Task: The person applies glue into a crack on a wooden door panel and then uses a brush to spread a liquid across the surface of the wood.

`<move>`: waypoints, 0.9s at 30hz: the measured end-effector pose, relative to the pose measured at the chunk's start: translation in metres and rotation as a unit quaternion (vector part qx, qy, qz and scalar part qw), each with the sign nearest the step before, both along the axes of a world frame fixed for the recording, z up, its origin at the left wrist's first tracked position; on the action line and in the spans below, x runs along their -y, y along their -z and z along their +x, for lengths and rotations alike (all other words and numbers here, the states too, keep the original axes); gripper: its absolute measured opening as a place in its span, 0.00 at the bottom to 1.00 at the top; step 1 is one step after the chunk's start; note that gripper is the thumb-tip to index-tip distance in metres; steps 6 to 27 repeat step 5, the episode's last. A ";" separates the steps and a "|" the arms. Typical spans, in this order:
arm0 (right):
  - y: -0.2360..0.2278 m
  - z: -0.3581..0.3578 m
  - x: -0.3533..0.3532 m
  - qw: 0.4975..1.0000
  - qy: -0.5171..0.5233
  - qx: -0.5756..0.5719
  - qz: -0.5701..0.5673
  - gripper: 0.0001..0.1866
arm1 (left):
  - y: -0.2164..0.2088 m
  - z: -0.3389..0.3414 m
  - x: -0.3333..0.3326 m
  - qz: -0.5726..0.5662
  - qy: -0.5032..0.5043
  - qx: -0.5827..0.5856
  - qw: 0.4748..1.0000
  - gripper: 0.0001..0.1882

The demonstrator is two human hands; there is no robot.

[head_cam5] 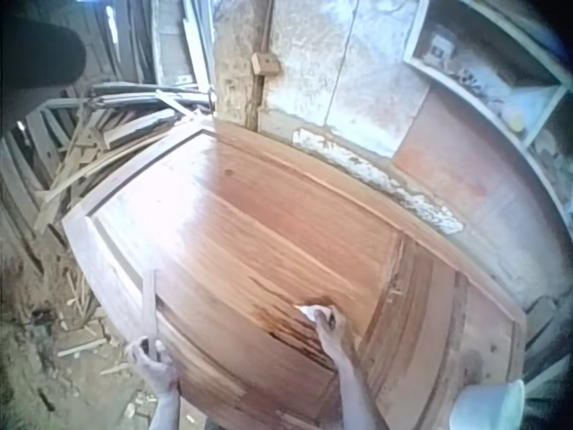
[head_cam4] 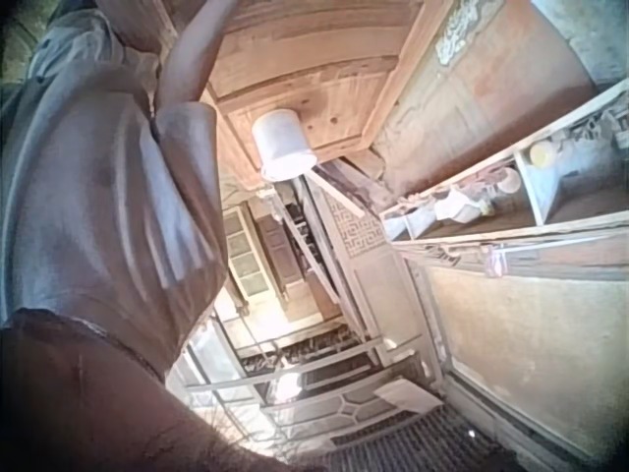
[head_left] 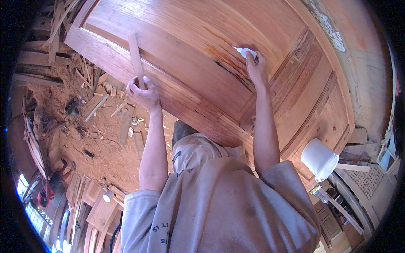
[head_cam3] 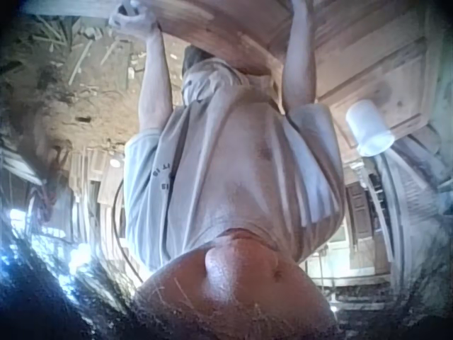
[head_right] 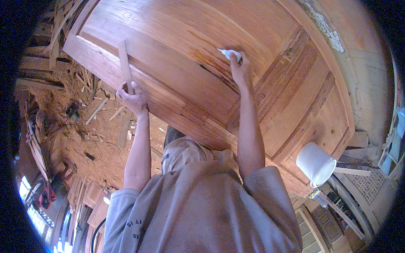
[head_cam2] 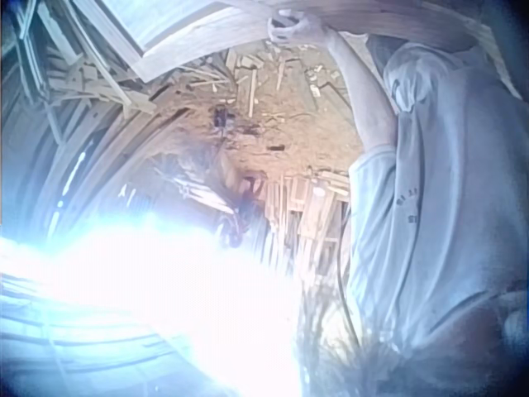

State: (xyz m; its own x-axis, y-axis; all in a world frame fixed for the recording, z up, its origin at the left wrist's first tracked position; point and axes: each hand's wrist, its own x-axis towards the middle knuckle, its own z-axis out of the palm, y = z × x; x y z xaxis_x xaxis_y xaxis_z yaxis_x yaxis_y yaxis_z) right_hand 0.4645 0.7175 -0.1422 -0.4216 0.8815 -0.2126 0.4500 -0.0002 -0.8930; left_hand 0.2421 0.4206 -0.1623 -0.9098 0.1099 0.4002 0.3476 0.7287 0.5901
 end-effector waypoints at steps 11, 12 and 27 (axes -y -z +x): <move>-0.008 0.005 0.004 1.000 0.011 -0.007 0.016 0.12 | 0.000 0.000 0.002 -0.013 -0.002 -0.002 1.000 0.20; -0.008 0.005 0.004 1.000 0.011 -0.007 0.016 0.12 | 0.000 0.000 0.002 -0.013 -0.002 -0.002 1.000 0.20; -0.008 0.005 0.004 1.000 0.011 -0.007 0.016 0.12 | 0.000 0.000 0.002 -0.013 -0.002 -0.002 1.000 0.20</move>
